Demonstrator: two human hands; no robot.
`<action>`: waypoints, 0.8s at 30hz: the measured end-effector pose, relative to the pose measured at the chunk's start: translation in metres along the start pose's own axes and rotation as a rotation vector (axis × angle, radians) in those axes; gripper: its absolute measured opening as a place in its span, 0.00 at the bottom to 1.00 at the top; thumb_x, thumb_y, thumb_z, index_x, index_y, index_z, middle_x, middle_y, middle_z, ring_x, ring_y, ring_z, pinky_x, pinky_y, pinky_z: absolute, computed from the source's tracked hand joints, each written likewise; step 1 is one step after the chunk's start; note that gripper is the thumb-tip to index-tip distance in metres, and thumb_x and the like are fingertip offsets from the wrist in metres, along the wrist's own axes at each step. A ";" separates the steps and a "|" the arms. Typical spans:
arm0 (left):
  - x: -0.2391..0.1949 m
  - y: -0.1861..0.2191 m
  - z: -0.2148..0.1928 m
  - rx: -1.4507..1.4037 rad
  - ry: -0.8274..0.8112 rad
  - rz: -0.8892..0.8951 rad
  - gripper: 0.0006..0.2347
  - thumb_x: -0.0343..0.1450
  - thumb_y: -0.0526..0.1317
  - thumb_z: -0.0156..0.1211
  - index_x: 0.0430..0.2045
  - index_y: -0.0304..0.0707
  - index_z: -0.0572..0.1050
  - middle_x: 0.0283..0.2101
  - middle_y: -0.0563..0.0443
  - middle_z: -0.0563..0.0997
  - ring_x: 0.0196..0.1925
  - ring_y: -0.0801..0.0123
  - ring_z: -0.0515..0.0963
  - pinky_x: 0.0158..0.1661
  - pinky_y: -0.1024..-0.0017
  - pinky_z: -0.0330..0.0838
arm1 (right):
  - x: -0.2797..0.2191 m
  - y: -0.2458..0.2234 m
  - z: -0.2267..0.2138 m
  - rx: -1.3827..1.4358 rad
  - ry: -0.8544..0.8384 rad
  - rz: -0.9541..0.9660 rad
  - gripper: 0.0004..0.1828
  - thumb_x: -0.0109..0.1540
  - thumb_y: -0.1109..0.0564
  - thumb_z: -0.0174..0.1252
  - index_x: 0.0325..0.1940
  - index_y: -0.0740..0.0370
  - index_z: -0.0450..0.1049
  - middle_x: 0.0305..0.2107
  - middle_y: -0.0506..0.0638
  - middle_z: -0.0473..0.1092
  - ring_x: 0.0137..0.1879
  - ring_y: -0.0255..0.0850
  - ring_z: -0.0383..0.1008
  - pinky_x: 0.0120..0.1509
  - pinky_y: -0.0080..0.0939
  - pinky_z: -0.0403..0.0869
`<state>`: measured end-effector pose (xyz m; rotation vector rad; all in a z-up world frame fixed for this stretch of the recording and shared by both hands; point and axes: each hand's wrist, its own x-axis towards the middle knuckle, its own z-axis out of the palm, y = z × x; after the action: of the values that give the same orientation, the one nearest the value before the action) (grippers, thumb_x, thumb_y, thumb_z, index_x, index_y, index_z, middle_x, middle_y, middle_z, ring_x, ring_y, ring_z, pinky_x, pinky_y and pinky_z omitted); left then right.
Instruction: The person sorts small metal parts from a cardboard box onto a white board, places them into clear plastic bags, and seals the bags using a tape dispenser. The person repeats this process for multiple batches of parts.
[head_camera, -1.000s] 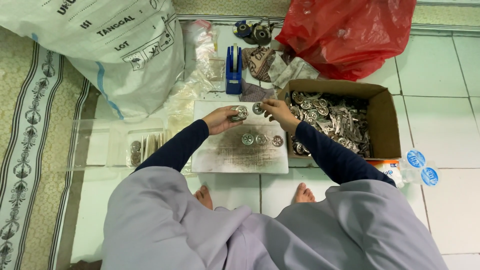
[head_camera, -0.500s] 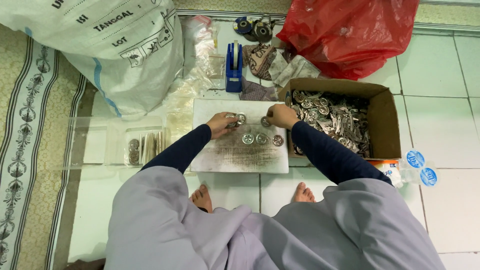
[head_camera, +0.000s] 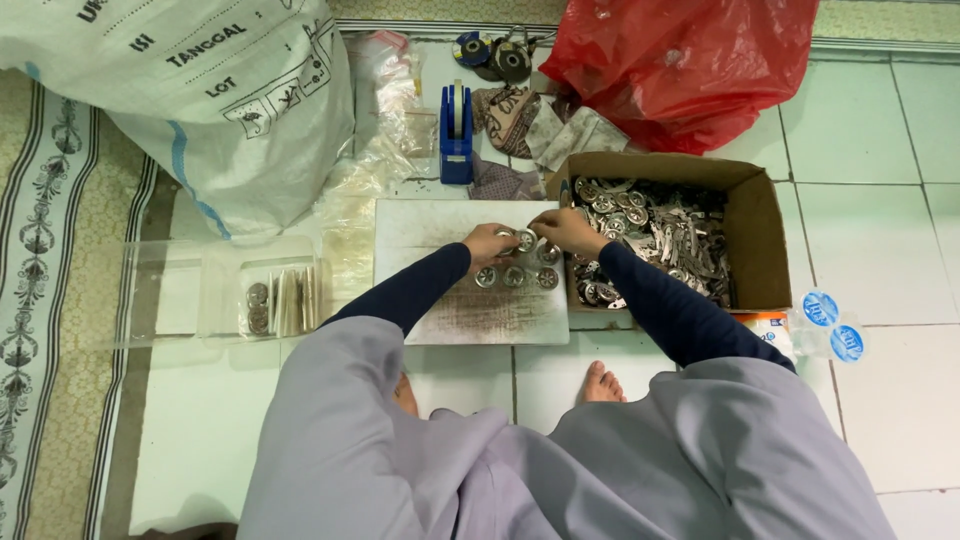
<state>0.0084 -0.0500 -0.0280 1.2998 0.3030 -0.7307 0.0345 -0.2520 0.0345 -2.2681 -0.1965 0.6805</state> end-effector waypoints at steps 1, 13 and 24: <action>-0.004 0.005 0.003 -0.001 0.002 -0.001 0.23 0.68 0.36 0.71 0.57 0.26 0.72 0.53 0.27 0.75 0.52 0.47 0.81 0.45 0.62 0.86 | -0.009 -0.015 -0.002 0.000 -0.002 0.000 0.22 0.68 0.50 0.54 0.58 0.68 0.75 0.41 0.63 0.78 0.41 0.51 0.82 0.56 0.58 0.74; 0.002 0.006 -0.019 0.118 0.142 0.009 0.23 0.71 0.44 0.67 0.57 0.29 0.71 0.56 0.34 0.75 0.56 0.53 0.79 0.47 0.62 0.84 | 0.009 0.005 0.021 0.147 -0.008 -0.003 0.19 0.59 0.57 0.65 0.53 0.65 0.78 0.33 0.53 0.80 0.31 0.38 0.80 0.40 0.38 0.76; -0.076 0.066 -0.023 -0.164 -0.004 -0.012 0.23 0.72 0.30 0.42 0.66 0.22 0.62 0.71 0.21 0.54 0.68 0.39 0.66 0.60 0.56 0.74 | -0.031 -0.050 0.026 -0.592 0.182 -0.209 0.15 0.67 0.50 0.55 0.57 0.54 0.75 0.54 0.51 0.71 0.47 0.52 0.80 0.47 0.51 0.78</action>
<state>-0.0015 0.0020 0.0606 1.1416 0.3600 -0.7034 -0.0026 -0.2113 0.0673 -2.7980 -0.6022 0.3245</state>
